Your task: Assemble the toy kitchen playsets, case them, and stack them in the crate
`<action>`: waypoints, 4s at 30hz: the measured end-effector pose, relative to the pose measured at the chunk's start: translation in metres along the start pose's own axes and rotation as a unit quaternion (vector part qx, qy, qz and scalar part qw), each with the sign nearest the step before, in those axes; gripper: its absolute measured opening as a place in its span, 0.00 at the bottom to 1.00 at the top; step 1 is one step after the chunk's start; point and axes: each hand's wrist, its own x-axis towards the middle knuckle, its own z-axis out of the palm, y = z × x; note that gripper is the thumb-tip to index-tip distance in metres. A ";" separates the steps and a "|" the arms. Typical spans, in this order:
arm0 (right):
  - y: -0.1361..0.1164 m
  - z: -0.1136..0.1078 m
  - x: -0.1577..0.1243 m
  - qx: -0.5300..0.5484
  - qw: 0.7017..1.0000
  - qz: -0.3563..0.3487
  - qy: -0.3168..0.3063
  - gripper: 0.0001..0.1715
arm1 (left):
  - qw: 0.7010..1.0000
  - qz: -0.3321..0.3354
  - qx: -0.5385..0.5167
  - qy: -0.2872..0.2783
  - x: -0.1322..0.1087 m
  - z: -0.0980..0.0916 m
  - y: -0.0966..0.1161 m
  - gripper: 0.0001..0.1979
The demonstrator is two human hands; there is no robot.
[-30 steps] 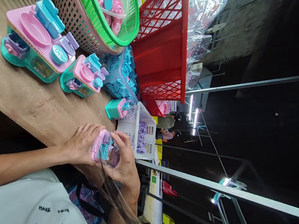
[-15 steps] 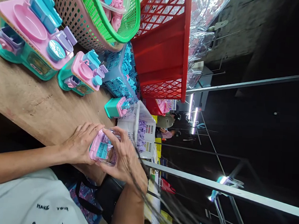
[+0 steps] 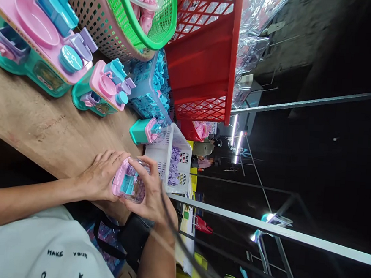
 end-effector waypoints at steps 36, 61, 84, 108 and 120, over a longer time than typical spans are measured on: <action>0.032 0.031 -0.001 0.035 0.994 -0.028 0.096 0.59 | 0.996 0.080 0.033 0.030 0.009 -0.005 -0.022 0.57; 0.083 0.126 -0.048 0.066 0.957 0.137 0.248 0.16 | 0.933 0.003 0.353 0.070 0.088 -0.140 0.022 0.65; 0.190 -0.032 -0.015 -0.072 0.915 0.380 0.111 0.09 | 0.977 0.097 0.187 0.019 0.050 -0.094 -0.024 0.54; 0.053 0.101 0.004 0.371 0.822 0.365 0.231 0.27 | 0.987 -0.079 0.127 0.053 0.047 -0.105 -0.020 0.64; 0.031 0.061 -0.020 0.046 0.970 0.220 0.087 0.61 | 0.989 -0.016 0.127 0.073 0.047 -0.100 -0.030 0.65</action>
